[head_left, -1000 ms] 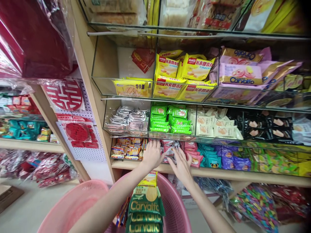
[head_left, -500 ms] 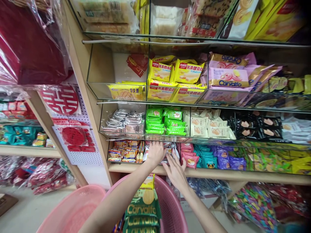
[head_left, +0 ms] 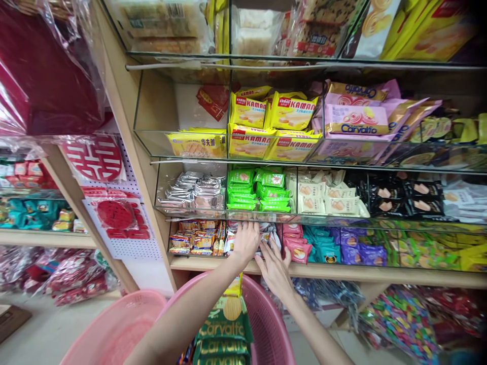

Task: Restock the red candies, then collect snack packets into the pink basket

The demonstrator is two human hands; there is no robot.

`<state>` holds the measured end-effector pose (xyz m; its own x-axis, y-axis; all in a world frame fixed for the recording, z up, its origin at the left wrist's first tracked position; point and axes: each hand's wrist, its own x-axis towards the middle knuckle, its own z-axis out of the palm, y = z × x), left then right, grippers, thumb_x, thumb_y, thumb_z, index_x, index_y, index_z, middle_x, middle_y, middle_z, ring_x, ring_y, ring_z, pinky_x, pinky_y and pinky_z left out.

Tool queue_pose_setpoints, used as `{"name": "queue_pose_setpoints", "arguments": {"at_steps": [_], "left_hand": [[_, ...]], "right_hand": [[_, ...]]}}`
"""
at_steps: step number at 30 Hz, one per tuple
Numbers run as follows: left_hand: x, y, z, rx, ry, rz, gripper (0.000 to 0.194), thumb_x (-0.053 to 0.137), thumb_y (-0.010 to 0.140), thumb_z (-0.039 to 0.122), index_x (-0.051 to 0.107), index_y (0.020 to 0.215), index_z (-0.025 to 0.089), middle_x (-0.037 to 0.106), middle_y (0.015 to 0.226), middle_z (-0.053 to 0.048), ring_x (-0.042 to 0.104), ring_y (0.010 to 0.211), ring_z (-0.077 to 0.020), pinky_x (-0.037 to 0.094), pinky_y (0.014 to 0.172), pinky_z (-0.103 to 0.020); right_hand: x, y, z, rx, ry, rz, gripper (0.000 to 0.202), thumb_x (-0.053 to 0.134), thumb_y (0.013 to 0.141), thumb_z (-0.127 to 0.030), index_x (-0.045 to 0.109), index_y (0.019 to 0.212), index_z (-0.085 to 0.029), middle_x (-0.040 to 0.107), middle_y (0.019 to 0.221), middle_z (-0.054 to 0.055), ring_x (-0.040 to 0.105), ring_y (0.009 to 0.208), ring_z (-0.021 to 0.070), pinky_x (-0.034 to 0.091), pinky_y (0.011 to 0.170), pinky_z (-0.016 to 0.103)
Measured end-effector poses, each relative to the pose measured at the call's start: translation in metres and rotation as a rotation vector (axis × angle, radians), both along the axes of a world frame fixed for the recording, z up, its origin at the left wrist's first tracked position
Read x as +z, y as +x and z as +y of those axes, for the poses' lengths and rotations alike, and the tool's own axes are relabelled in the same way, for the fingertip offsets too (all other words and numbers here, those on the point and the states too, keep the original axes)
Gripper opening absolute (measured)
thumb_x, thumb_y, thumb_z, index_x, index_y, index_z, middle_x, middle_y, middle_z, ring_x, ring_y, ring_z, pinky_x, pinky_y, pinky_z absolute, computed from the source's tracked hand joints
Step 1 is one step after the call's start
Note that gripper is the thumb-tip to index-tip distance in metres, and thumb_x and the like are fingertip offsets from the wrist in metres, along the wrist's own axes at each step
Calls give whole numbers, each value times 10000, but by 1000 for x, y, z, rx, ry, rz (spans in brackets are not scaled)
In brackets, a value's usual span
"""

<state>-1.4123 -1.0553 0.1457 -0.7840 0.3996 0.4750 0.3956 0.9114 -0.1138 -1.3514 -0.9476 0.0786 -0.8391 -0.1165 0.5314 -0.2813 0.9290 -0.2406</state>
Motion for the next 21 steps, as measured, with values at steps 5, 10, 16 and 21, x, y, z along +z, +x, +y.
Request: {"name": "queue_pose_setpoints", "arguments": {"at_steps": [5, 10, 16, 21], "left_hand": [[-4, -3, 1, -9, -29, 39, 286, 394, 910, 186, 531, 1138, 82, 603, 1074, -181, 552, 1015, -304, 405, 899, -456], [-5, -8, 2, -41, -69, 51, 254, 406, 907, 173, 561, 1078, 67, 629, 1012, -169, 572, 987, -293, 418, 879, -423], [-3, -11, 8, -59, -88, 61, 238, 434, 893, 156, 565, 1077, 82, 645, 990, -152, 593, 954, -289, 430, 857, -450], [0, -7, 5, -115, -124, 105, 255, 427, 890, 140, 552, 1103, 75, 642, 978, -145, 601, 921, -272, 430, 848, -436]], "right_hand": [[-1, 1, 1, 5, 14, 8, 475, 270, 957, -415, 419, 1358, -210, 485, 1398, 92, 308, 1350, 270, 61, 1065, 536], [-1, 4, 0, 1, 31, 40, 468, 296, 955, -410, 430, 1354, -206, 486, 1394, 94, 345, 1330, 268, 64, 1066, 532], [-4, 7, -3, 11, 19, 66, 455, 343, 942, -416, 472, 1326, -208, 536, 1351, 80, 378, 1312, 275, 74, 1073, 530], [-6, 8, -2, 27, -13, 55, 439, 343, 947, -391, 474, 1320, -201, 539, 1349, 78, 379, 1314, 267, 61, 1077, 529]]}}
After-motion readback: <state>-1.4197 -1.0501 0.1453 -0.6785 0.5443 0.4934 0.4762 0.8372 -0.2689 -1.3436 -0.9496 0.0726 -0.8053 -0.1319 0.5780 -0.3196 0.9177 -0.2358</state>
